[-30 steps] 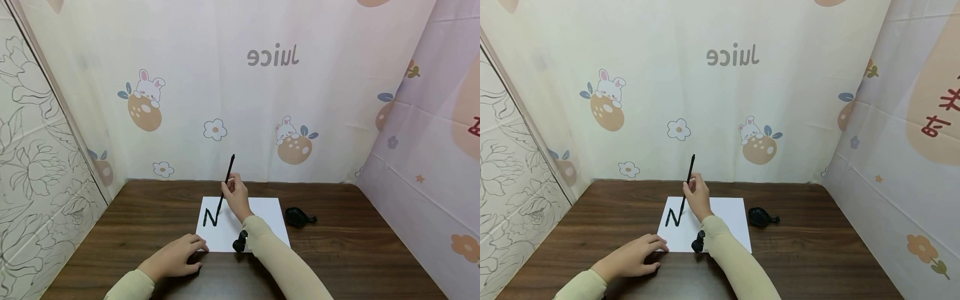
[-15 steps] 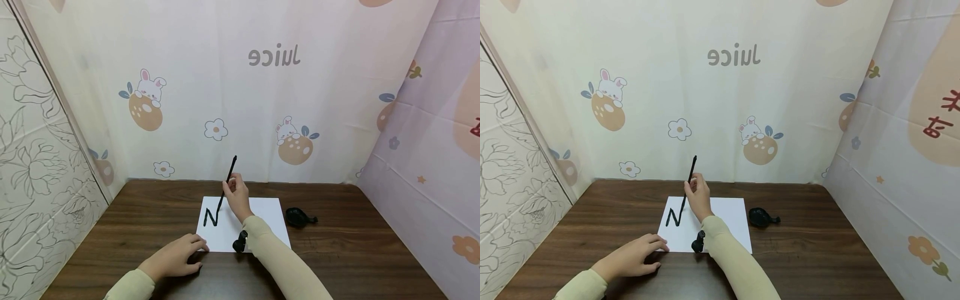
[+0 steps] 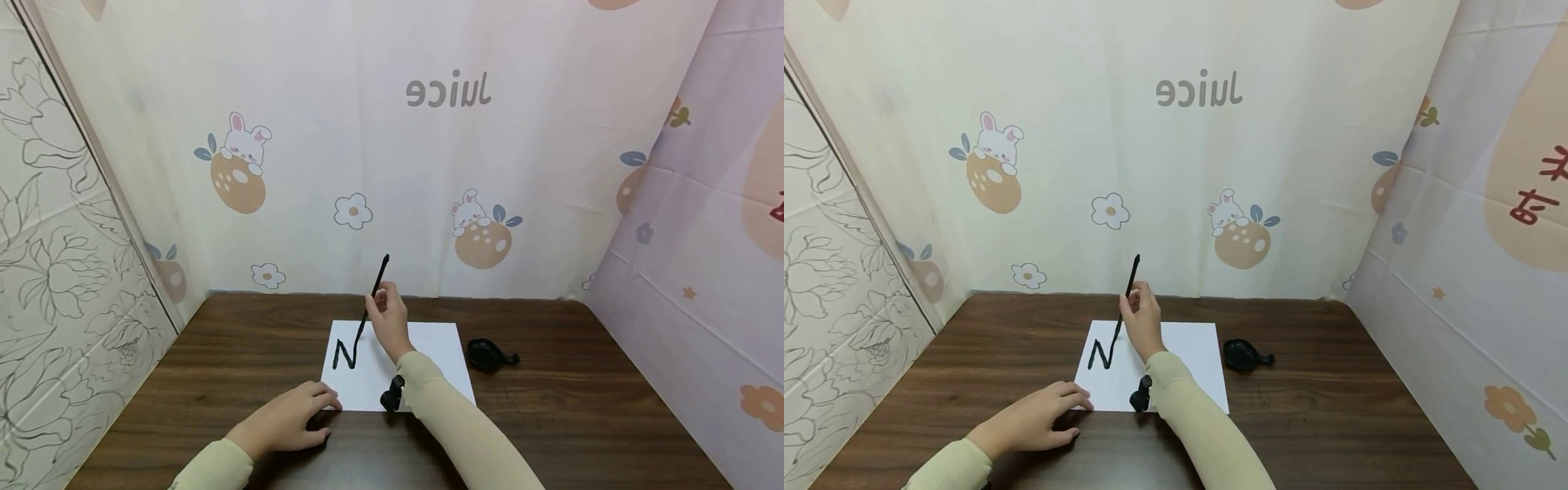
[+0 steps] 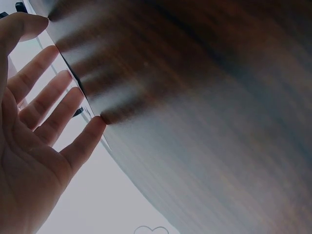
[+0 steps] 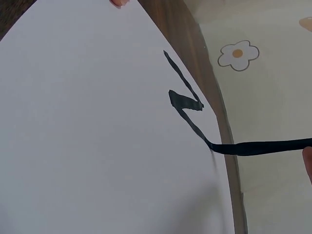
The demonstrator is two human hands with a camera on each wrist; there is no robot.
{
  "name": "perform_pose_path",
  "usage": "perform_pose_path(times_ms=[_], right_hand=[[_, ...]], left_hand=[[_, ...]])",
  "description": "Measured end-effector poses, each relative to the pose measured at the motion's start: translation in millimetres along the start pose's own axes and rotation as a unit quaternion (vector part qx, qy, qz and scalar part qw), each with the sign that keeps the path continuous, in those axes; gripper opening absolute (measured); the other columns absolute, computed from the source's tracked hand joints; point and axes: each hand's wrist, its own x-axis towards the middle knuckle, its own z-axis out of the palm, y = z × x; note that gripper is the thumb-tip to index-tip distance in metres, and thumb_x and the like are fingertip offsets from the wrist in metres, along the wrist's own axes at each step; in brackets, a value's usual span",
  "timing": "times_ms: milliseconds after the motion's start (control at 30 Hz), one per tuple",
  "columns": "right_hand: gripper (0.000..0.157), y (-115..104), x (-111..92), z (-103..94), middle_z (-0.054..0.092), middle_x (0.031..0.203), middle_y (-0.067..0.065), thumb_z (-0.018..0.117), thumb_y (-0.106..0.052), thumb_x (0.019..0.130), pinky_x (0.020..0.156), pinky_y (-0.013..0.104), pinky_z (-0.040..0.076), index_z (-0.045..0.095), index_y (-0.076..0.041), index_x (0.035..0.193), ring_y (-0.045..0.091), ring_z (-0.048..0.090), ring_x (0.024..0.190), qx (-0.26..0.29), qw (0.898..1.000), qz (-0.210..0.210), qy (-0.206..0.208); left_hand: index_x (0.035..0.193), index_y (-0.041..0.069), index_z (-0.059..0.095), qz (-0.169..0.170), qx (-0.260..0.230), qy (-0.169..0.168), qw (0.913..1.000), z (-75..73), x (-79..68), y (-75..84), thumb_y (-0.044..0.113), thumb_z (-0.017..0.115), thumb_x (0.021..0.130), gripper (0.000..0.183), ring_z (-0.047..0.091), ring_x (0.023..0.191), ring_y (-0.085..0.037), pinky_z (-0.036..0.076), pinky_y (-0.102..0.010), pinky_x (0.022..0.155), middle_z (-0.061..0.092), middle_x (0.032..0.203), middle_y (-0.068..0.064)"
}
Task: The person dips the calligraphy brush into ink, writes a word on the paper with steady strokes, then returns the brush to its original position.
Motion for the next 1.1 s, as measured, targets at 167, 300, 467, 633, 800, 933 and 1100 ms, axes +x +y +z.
perform_pose_path(times_ms=[167,300,467,633,800,933,1100], right_hand=[[0.023,-1,1,-0.5,0.057,0.093,0.002,0.063,-0.016,0.100,0.072,0.030,0.055,0.051,-0.009,0.119,0.017,0.061,0.088,0.001,1.000,0.001,0.002],[0.022,-2,2,-2.1,0.057,0.094,0.002,0.062,-0.017,0.100,0.070,0.029,0.055,0.051,-0.012,0.119,0.017,0.061,0.089,0.009,1.000,0.006,0.002],[0.026,-3,4,-6.9,0.058,0.095,0.003,0.061,-0.017,0.100,0.065,0.028,0.056,0.049,-0.009,0.122,0.018,0.061,0.085,0.020,1.000,-0.001,0.009],[0.026,-3,9,-14.1,0.058,0.095,0.004,0.061,-0.016,0.100,0.064,0.027,0.056,0.048,-0.008,0.122,0.017,0.063,0.080,0.023,0.999,-0.013,0.024],[0.025,-4,13,-20.4,0.058,0.093,0.006,0.060,-0.014,0.100,0.064,0.028,0.057,0.048,-0.008,0.121,0.017,0.064,0.075,0.033,0.999,-0.008,0.019],[0.024,-4,12,-22.4,0.057,0.092,0.006,0.060,-0.014,0.100,0.064,0.028,0.057,0.048,-0.009,0.120,0.016,0.062,0.074,0.024,1.000,0.001,0.009],[0.029,-3,9,-22.6,0.056,0.094,0.005,0.060,-0.016,0.101,0.066,0.027,0.057,0.046,-0.005,0.124,0.016,0.061,0.077,0.020,1.000,0.008,0.001]], left_hand=[[0.114,0.018,0.068,-0.008,-0.003,-0.012,0.9999,-0.6,0.9,0.1,0.025,0.075,0.086,0.030,0.058,0.109,-0.016,0.051,-0.035,0.090,0.061,0.119,0.002],[0.114,0.018,0.068,-0.004,-0.001,-0.009,0.9999,-0.4,1.5,0.2,0.024,0.075,0.085,0.030,0.059,0.109,-0.016,0.051,-0.035,0.090,0.061,0.118,0.002],[0.113,0.017,0.068,0.004,0.005,0.001,1.0000,0.2,1.3,0.1,0.024,0.076,0.084,0.031,0.059,0.108,-0.017,0.051,-0.035,0.090,0.061,0.117,0.001],[0.114,0.017,0.068,-0.004,0.003,-0.008,1.0000,-1.7,1.5,0.4,0.024,0.075,0.085,0.031,0.059,0.108,-0.017,0.051,-0.035,0.091,0.061,0.118,0.001],[0.113,0.017,0.068,0.003,0.003,-0.002,1.0000,-3.1,1.4,1.1,0.023,0.076,0.084,0.031,0.059,0.108,-0.018,0.052,-0.035,0.089,0.061,0.117,0.001],[0.113,0.016,0.068,0.012,0.001,0.007,0.9999,-2.9,1.0,1.9,0.022,0.077,0.083,0.031,0.060,0.107,-0.018,0.052,-0.035,0.088,0.062,0.117,0.000],[0.112,0.018,0.068,0.012,0.002,0.008,0.9999,-2.4,0.5,1.7,0.022,0.077,0.083,0.031,0.059,0.107,-0.018,0.052,-0.034,0.088,0.061,0.117,0.001]])
